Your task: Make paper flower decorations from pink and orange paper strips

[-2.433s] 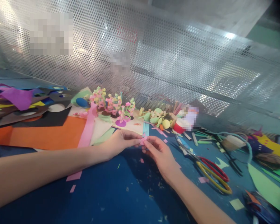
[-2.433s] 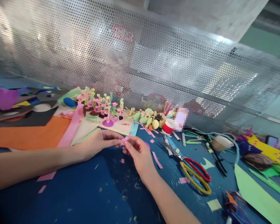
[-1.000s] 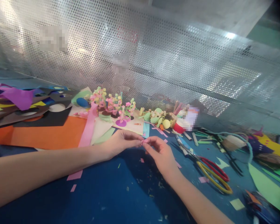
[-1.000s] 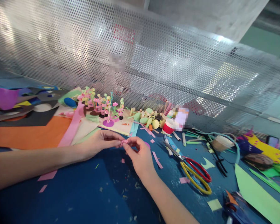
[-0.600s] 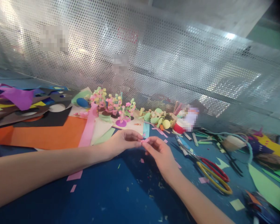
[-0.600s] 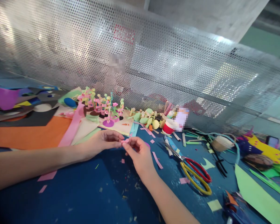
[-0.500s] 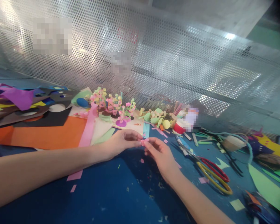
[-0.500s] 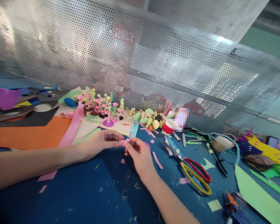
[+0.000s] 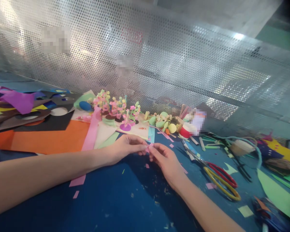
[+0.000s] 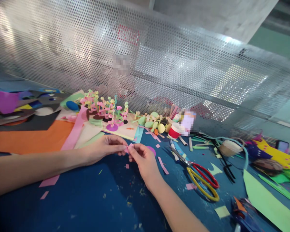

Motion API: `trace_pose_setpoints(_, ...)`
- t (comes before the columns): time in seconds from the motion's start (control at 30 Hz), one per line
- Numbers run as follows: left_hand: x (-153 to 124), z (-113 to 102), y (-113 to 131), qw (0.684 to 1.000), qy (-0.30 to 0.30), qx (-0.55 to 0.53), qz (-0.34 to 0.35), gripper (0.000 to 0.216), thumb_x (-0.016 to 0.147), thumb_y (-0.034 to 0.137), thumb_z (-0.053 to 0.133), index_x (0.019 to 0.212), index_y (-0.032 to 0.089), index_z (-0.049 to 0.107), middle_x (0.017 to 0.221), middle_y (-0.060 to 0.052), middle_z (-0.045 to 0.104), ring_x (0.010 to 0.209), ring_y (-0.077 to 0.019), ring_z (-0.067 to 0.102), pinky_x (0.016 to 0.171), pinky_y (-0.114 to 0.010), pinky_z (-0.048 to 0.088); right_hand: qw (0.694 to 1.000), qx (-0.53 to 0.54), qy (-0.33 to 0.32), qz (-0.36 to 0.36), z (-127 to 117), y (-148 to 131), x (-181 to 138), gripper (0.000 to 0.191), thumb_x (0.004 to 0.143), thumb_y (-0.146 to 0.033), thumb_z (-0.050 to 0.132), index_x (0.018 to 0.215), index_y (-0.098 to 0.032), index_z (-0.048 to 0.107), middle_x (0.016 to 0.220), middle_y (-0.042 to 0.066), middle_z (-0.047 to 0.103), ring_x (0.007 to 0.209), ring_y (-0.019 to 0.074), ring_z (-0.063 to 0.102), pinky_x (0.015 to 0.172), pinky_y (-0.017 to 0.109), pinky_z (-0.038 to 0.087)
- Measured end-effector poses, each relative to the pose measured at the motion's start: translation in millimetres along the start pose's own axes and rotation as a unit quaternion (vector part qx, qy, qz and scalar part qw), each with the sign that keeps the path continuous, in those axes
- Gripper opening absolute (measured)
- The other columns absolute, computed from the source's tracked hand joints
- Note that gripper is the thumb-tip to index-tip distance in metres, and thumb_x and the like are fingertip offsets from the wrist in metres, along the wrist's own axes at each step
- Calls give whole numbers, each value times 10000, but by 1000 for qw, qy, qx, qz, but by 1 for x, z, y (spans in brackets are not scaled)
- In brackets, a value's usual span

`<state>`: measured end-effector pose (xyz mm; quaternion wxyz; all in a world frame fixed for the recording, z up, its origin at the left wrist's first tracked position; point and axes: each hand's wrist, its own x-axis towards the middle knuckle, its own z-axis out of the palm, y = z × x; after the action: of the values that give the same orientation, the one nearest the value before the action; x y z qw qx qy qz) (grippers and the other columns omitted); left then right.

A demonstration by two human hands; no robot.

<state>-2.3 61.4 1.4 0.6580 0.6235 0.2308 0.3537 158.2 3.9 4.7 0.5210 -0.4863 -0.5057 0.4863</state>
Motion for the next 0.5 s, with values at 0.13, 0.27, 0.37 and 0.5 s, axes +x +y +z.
trace_pose_setpoints(0.13, -2, 0, 2, 1000, -22, -15, 4, 221, 738, 219, 637, 945, 142, 643, 779, -36, 660, 703, -112, 586, 729, -256, 459, 998, 44, -22, 35, -3, 1, 4, 213, 713, -390, 649, 707, -177, 641, 622, -39, 561, 553, 82, 460, 572, 223, 398)
trace_pose_setpoints(0.27, -4, 2, 6, 998, -49, 27, 29, 254, 739, 219, 635, 986, 156, 636, 876, -53, 670, 811, -145, 596, 798, -284, 441, 993, 72, -57, 81, -8, -2, 4, 203, 701, -358, 670, 664, -162, 630, 600, -49, 534, 526, 63, 440, 554, 211, 390)
trace_pose_setpoints(0.37, -3, 3, 7, 996, -50, 49, 49, 187, 742, 248, 635, 901, 153, 660, 855, -43, 671, 815, -145, 593, 805, -277, 436, 987, 81, -89, 103, -10, -4, 3, 210, 718, -349, 661, 645, -157, 619, 583, -50, 522, 508, 53, 433, 541, 203, 394)
trace_pose_setpoints(0.5, -2, 3, 4, 997, -20, 47, 51, 174, 720, 274, 656, 851, 159, 666, 798, -27, 663, 758, -135, 589, 755, -267, 449, 985, 76, -106, 109, -8, -5, 1, 239, 736, -370, 637, 655, -146, 619, 598, -35, 535, 510, 52, 447, 563, 210, 422)
